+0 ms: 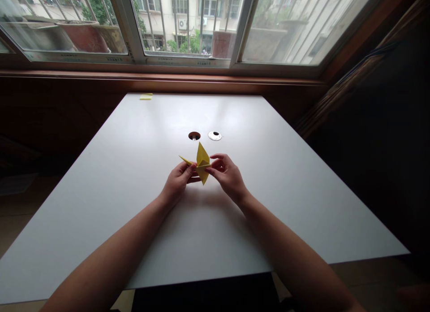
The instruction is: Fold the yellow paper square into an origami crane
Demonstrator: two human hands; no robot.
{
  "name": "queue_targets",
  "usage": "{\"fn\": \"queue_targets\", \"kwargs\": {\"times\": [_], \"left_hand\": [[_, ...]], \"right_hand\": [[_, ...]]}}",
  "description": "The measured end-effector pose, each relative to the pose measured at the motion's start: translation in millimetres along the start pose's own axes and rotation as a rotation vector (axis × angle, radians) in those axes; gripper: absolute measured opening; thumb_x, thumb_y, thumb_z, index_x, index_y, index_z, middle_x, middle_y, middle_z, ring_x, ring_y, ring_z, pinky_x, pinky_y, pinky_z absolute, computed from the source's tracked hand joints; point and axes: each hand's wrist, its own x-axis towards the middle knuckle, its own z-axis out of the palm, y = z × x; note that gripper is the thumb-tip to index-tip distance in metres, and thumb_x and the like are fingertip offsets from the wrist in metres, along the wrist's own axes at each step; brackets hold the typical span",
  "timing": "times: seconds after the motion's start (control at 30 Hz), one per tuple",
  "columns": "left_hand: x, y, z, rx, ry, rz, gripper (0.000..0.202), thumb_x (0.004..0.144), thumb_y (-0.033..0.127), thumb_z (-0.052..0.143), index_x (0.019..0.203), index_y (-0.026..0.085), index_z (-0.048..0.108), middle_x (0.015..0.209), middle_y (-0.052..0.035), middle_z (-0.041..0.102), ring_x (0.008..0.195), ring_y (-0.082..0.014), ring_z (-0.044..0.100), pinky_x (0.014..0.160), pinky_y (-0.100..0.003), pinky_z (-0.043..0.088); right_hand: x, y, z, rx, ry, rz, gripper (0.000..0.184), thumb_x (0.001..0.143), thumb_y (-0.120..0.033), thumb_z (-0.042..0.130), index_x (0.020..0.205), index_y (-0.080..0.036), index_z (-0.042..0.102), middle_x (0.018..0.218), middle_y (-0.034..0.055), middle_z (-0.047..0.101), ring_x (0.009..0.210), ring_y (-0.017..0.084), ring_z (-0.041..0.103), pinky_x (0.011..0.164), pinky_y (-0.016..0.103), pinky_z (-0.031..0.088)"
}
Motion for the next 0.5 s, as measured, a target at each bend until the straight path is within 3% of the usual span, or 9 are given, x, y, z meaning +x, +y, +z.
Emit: {"fn": "queue_targets", "kwargs": {"times": [0.27,0.5], "left_hand": [[-0.5,3.1,-0.9,0.085,-0.023,0.016,0.038,0.081,0.041,0.078,0.104,0.012,0.067,0.102,-0.0108,0.072,0.096,-0.0259,0.072,0.089,-0.045,0.06],[-3.8,7.1,2.3,0.178,-0.004,0.063,0.039,0.079,0.043,0.078,0.102,0.013,0.07,0.104,-0.0097,0.072,0.096,-0.0255,0.071,0.086,-0.042,0.062]], "right_hand": [[-0.3,1.1,0.2,-0.031,0.004,0.0,0.043,0.081,-0.045,0.076,0.118,-0.026,0.062,0.083,-0.0001,0.066,0.073,0.016,0.06,0.072,0.032,0.051],[4.0,1.5,-4.2,-0.067,-0.048,-0.009,0.027,0.082,-0.048,0.074,0.092,-0.023,0.076,0.08,0.001,0.058,0.069,0.014,0.051,0.064,0.029,0.043]]}}
